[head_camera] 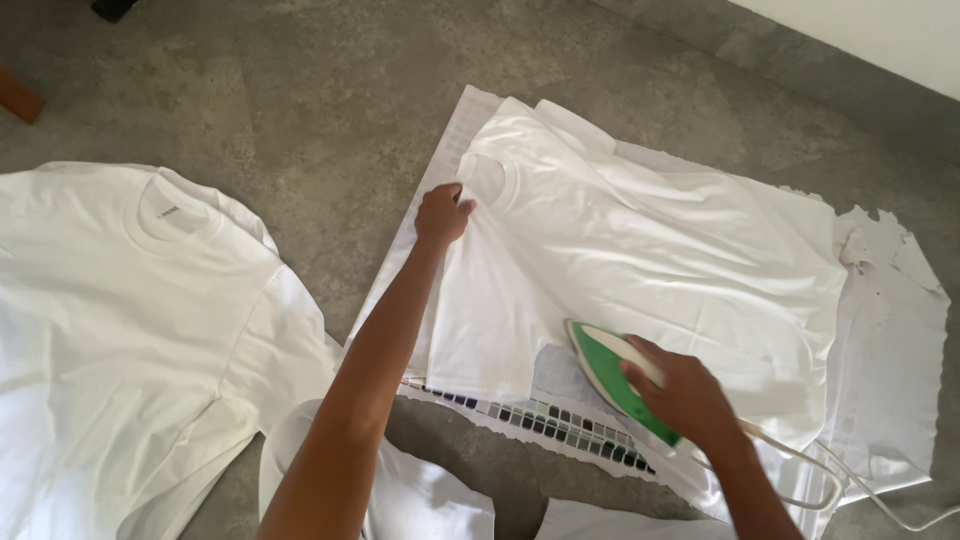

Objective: The person irons a white t-shirt laid on a protective sheet on the floor using a green iron. They smooth the fabric with their left hand while moving the iron with their right hand across the shirt's surface.

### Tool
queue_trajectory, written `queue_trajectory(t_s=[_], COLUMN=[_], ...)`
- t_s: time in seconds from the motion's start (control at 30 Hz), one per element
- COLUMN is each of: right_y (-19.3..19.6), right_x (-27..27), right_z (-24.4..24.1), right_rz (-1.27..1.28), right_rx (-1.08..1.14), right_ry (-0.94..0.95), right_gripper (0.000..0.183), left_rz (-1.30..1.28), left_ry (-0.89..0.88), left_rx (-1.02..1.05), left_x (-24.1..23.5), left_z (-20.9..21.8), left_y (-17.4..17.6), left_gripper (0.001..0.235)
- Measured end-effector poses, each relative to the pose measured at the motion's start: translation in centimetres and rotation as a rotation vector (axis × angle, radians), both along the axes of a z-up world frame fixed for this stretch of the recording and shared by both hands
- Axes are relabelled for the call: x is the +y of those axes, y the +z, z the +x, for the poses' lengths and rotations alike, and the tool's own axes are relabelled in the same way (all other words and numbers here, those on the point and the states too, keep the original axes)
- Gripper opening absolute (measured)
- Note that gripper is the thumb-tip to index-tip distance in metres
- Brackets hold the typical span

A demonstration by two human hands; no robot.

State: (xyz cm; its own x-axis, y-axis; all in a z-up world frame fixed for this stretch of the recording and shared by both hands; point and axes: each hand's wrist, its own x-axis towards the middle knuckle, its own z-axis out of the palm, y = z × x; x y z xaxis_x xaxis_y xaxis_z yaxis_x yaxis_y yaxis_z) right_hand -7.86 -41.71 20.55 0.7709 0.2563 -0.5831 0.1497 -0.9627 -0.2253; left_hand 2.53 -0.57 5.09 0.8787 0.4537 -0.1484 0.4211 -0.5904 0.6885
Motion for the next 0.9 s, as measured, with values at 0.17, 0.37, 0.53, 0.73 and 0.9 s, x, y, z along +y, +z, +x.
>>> queue_trajectory(t_s=[0.17, 0.37, 0.53, 0.73, 0.9], right_y=[-0.4, -2.9, -3.2, -4.3, -4.2], right_x=[7.2, 13.7, 17.1, 18.5, 18.0], right_z=[-1.1, 0.9, 0.2, -3.8, -2.7], right_rz=[0.118, 0.125, 0.088, 0.088, 0.083], right_rx=[-0.021, -0.059, -0.023, 0.030, -0.087], right_ry=[0.030, 0.249, 0.378, 0.538, 0.414], right_gripper=[0.056, 0.053, 0.055, 0.051, 0.055], left_rz=[-0.167, 0.123, 0.303, 0.289, 0.442], left_ry=[-0.017, -0.211, -0.504, -0.751, -0.699], left_rx=[-0.437, -0.182, 0.237, 0.628, 0.692], left_x=[-0.8, -0.1, 1.3, 2.0, 0.1], left_z=[0.7, -7.1, -17.3, -23.6, -23.4], left_y=[-1.9, -4.0, -2.2, 0.7, 0.1], left_gripper=[0.042, 0.050, 0.083, 0.122, 0.129])
